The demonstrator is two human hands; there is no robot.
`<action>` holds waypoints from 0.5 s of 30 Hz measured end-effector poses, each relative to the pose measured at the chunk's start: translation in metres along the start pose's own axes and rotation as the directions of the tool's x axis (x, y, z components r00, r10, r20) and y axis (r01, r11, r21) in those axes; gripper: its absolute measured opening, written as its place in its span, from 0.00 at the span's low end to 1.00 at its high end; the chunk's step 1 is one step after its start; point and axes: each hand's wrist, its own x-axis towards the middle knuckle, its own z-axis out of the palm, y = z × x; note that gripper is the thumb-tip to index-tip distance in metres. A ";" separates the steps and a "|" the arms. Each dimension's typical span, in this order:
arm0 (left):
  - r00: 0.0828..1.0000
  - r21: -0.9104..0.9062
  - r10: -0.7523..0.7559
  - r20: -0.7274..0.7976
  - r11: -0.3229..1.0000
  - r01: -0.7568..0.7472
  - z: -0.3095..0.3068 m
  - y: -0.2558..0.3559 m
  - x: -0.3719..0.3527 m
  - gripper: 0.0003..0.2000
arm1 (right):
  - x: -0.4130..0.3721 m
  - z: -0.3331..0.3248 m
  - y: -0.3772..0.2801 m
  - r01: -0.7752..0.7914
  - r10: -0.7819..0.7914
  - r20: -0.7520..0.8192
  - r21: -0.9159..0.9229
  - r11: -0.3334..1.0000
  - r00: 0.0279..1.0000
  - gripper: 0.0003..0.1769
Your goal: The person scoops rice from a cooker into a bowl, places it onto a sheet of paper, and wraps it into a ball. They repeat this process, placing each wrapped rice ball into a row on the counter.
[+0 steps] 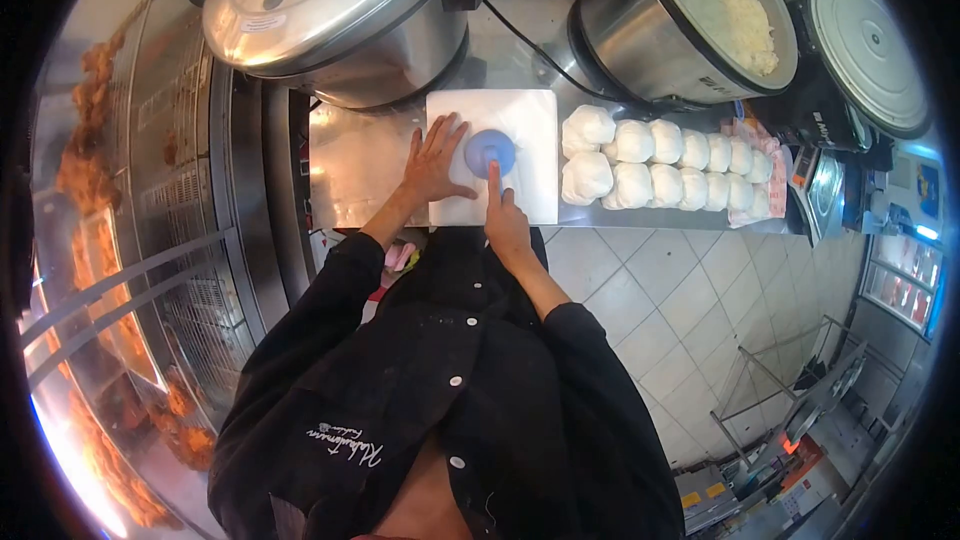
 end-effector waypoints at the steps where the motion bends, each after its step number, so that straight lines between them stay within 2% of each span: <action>1: 1.000 0.002 0.008 -0.007 1.000 -0.008 -0.001 0.000 0.002 0.69 | 0.000 -0.001 0.001 0.000 0.001 0.011 -0.006 1.000 1.000 0.46; 6: 0.997 -0.034 0.048 -0.055 0.998 -0.050 0.007 -0.007 -0.002 0.70 | 0.000 -0.016 -0.001 0.014 -0.013 -0.023 0.027 1.000 1.000 0.45; 8: 0.992 -0.077 0.059 -0.112 0.995 -0.068 0.014 -0.013 -0.005 0.69 | -0.005 -0.025 0.000 0.042 -0.027 -0.153 0.094 0.995 0.988 0.42; 9: 0.985 -0.116 0.069 -0.160 0.989 -0.088 0.016 -0.015 -0.008 0.68 | -0.005 -0.040 -0.004 0.045 -0.031 -0.150 0.090 0.995 0.988 0.42; 10: 0.984 -0.121 0.065 -0.164 0.989 -0.085 0.014 -0.011 -0.013 0.68 | -0.004 -0.064 -0.012 0.082 -0.043 -0.254 0.144 0.986 0.966 0.39; 11: 0.969 -0.124 0.027 -0.245 0.991 -0.059 0.007 -0.005 -0.022 0.64 | -0.004 -0.090 -0.019 0.123 -0.046 -0.356 0.194 0.973 0.933 0.36; 12: 0.946 -0.126 -0.007 -0.325 0.991 -0.036 0.003 -0.001 -0.028 0.59 | 0.002 -0.118 -0.019 0.176 -0.081 -0.475 0.159 0.972 0.876 0.34; 13: 0.944 -0.126 -0.005 -0.330 0.991 -0.039 0.006 -0.002 -0.034 0.59 | 0.012 -0.150 -0.014 0.225 -0.115 -0.586 0.117 0.967 0.802 0.33; 14: 0.916 -0.118 0.075 -0.393 0.984 -0.131 0.012 -0.006 -0.043 0.49 | 0.022 -0.184 -0.010 0.168 -0.041 -0.645 0.136 0.976 0.763 0.33; 15: 0.879 -0.103 0.153 -0.452 0.970 -0.222 0.017 -0.008 -0.051 0.40 | 0.037 -0.229 -0.016 0.194 -0.103 -0.769 0.028 0.981 0.631 0.32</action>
